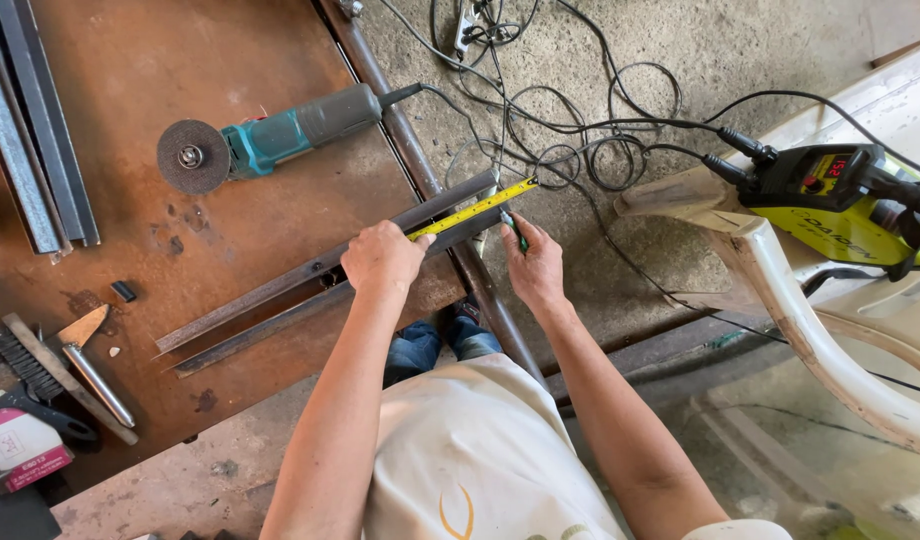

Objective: Measuring and cutting metal bars using a tape measure and an angle grinder.

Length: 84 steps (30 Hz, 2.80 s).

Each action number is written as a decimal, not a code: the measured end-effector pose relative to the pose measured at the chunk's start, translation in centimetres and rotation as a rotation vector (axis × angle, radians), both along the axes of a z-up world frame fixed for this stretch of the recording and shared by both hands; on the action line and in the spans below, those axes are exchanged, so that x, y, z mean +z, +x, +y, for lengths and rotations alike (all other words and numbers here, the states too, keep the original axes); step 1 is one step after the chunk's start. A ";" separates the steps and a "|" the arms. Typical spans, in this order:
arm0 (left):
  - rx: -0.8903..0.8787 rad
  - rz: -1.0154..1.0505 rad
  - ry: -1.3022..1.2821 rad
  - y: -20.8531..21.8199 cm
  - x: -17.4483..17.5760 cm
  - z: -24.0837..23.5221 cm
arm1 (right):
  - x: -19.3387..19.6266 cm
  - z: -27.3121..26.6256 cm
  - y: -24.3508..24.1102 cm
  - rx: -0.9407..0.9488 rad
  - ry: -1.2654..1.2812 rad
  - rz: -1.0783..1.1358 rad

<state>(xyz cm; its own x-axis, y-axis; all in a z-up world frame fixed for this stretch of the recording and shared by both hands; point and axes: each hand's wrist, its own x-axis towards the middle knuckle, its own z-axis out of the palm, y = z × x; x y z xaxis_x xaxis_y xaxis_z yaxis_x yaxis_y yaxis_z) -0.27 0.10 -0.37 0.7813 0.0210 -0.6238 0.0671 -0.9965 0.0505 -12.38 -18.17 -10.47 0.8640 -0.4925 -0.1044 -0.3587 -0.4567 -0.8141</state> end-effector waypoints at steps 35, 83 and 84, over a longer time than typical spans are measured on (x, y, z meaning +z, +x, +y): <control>0.017 0.014 -0.004 0.1 0.4 -0.1 | 0.8 -0.2 0.5 -0.016 0.000 0.061; 0.107 -0.912 0.025 -12.7 -10.1 47.7 | 6.8 24.1 3.4 0.350 -0.001 0.212; 0.021 -0.964 0.051 -12.5 -10.1 48.0 | 6.8 25.3 3.3 0.354 -0.048 0.247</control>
<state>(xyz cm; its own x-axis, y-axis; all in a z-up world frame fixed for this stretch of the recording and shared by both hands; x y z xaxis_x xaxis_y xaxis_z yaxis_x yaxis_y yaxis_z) -12.80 48.07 -10.47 0.9566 0.0500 0.2871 0.0373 -0.9981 0.0495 -9.08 7.09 -3.70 0.9325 -0.1800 -0.3131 -0.3546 -0.6214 -0.6987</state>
